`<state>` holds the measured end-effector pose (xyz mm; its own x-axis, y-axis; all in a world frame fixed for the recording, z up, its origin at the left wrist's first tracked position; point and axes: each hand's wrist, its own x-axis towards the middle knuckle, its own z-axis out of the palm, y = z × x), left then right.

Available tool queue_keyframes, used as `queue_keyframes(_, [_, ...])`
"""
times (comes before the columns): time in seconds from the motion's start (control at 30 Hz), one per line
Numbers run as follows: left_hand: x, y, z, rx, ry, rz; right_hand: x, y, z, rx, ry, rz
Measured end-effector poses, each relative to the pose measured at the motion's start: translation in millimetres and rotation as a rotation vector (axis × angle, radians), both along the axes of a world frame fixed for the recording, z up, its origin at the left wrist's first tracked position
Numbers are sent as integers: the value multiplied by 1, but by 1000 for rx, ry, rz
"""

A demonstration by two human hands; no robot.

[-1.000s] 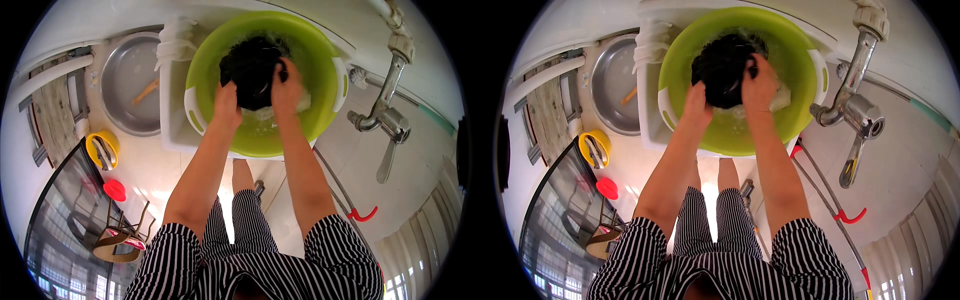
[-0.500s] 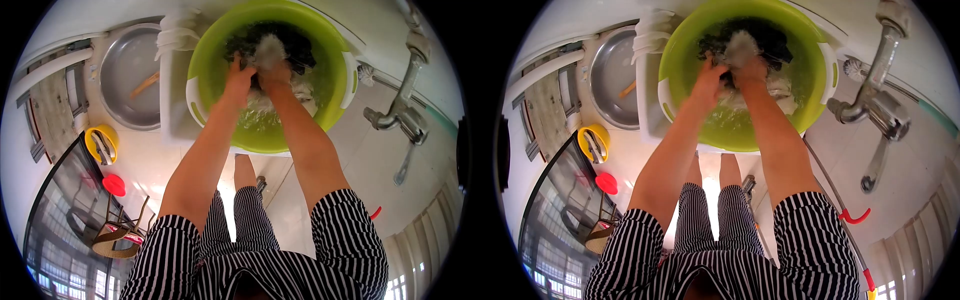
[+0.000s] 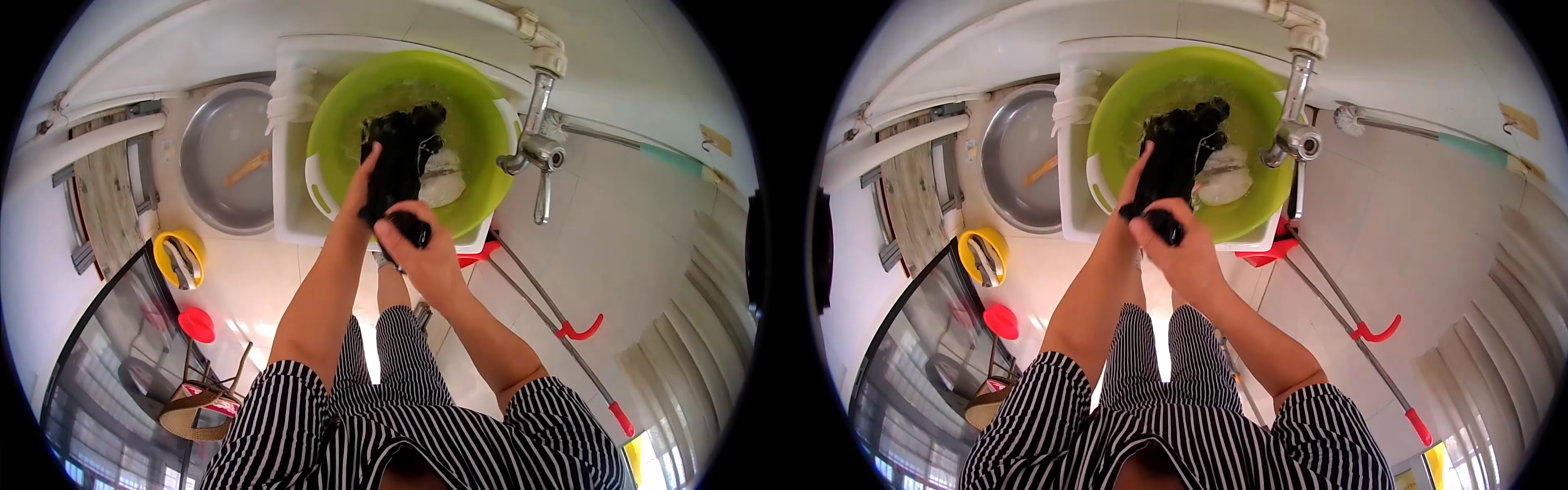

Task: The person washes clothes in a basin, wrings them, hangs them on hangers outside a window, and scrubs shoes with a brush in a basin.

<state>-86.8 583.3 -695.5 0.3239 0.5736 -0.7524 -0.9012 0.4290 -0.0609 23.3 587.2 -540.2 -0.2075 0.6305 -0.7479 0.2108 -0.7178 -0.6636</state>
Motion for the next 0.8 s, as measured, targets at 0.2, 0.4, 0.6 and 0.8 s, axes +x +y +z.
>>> queue_keyframes(0.2, [0,-20,25,-129,288,-119,47,48,-72,7,230,-201])
queue_keyframes(0.4, [6,-24,32,-49,-50,-42,74,71,-140,60,77,-304])
queue_keyframes(0.6, [30,-20,27,34,-594,26,79,27,-146,-365,1010,-448])
queue_keyframes(0.8, [9,-12,2,43,-596,-196,91,35,-183,-345,657,-379])
